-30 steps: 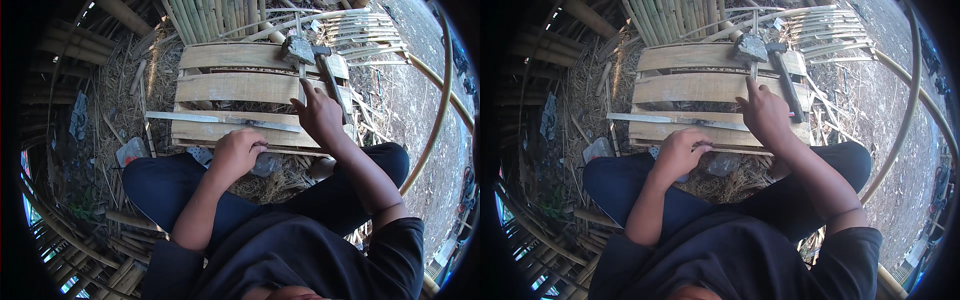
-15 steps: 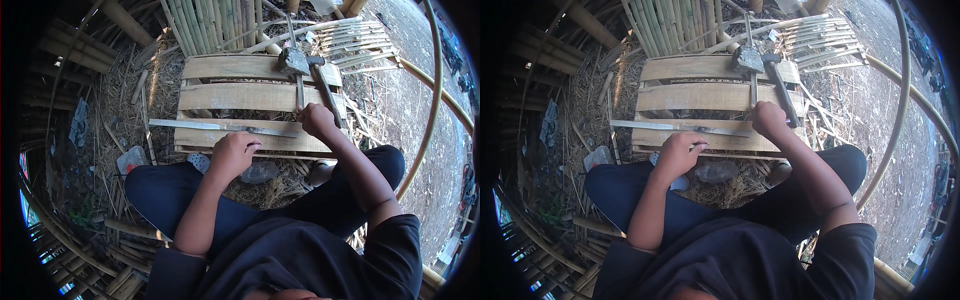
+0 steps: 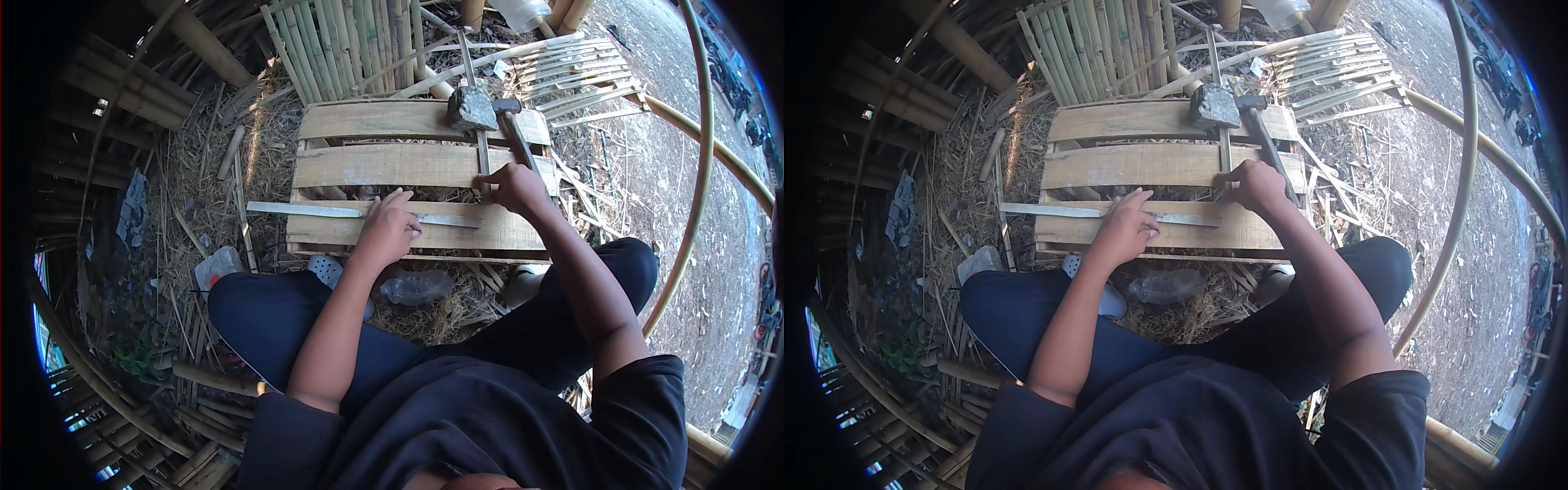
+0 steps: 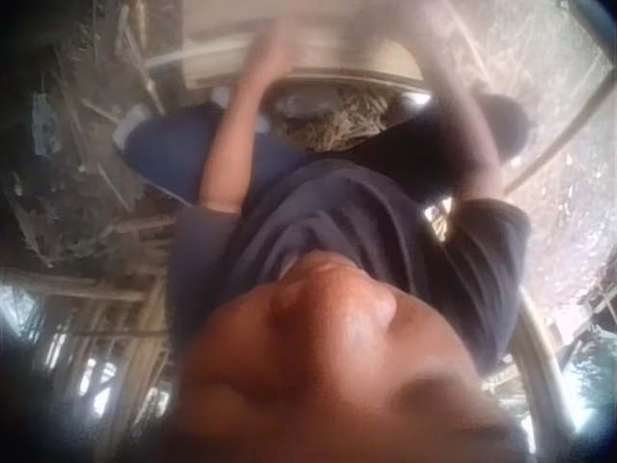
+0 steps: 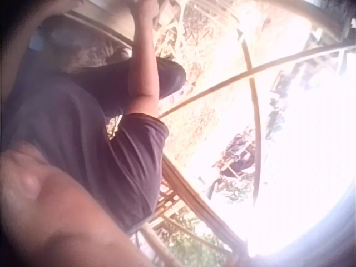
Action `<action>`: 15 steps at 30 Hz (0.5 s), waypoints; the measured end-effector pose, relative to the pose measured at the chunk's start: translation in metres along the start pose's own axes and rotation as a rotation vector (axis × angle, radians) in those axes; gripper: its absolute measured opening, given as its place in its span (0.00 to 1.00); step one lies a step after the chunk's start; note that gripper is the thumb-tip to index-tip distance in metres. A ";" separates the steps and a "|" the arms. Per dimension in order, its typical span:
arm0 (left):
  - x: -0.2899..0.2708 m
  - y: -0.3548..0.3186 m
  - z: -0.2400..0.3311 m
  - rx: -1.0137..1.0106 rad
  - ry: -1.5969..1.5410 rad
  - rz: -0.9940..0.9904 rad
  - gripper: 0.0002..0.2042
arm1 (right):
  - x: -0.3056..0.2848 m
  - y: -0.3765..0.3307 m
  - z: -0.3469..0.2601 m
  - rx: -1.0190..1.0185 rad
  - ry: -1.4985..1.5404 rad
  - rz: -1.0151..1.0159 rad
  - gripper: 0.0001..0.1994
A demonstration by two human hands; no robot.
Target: The person hammers a nail into a wooden slat by hand using a hammer while sitting on the ground.
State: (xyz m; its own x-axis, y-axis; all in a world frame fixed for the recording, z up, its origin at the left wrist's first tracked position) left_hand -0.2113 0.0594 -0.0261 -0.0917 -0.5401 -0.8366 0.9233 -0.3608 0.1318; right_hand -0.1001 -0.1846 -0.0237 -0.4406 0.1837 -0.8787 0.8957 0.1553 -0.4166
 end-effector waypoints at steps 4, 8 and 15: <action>0.014 0.007 -0.014 -0.045 -0.080 0.046 0.05 | 0.004 0.001 0.003 0.024 -0.030 -0.047 0.21; 0.017 0.004 -0.026 0.095 -0.120 0.361 0.04 | 0.004 -0.003 -0.003 0.020 -0.056 -0.084 0.20; 0.018 0.009 -0.024 0.142 -0.131 0.425 0.03 | 0.003 -0.001 0.002 0.026 -0.047 -0.104 0.21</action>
State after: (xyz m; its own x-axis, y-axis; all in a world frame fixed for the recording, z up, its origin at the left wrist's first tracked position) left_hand -0.1951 0.0649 -0.0529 0.2289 -0.7507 -0.6198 0.8297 -0.1826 0.5276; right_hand -0.1018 -0.1865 -0.0265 -0.5286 0.1225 -0.8400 0.8468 0.1457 -0.5116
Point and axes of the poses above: each hand's wrist, its own y-axis towards the middle knuckle, its own x-axis out of the palm, z = x × y, the point moved 6 cm from there along y, towards the middle knuckle, and after that the axes turned 8 degrees about x, right-handed, at the moved point
